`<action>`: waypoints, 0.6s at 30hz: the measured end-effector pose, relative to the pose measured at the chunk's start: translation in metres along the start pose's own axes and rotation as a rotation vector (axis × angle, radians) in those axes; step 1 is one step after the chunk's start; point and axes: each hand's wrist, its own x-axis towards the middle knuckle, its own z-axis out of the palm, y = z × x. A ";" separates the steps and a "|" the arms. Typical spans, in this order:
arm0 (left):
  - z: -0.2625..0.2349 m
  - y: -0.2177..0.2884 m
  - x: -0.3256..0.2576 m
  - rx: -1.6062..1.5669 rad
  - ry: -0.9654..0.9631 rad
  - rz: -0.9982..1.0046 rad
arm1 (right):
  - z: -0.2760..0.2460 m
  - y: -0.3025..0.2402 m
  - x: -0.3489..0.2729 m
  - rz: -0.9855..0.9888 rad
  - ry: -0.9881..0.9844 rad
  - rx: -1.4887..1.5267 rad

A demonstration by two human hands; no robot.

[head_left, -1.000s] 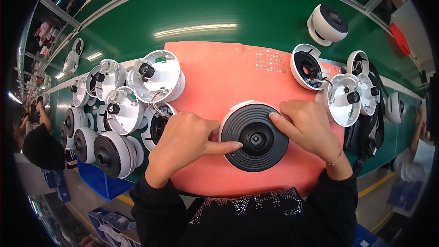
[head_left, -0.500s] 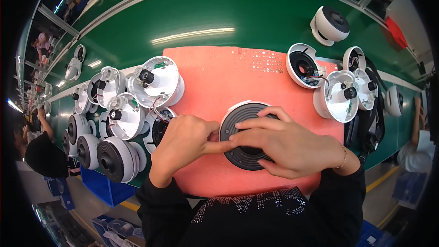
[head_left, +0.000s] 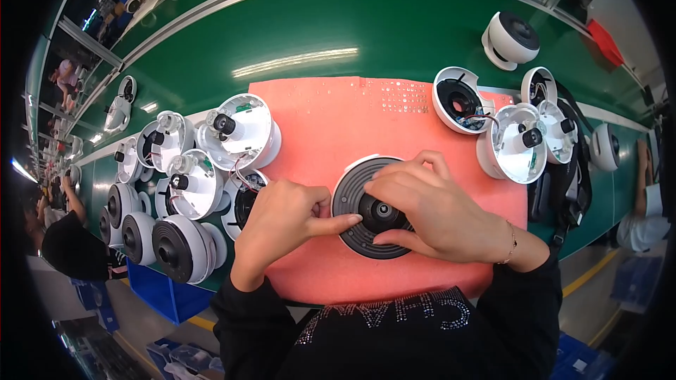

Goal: Assembling camera modules and housings on a production line.

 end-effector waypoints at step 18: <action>-0.001 -0.003 0.006 -0.013 -0.056 -0.004 | -0.001 0.025 -0.004 0.283 0.172 0.161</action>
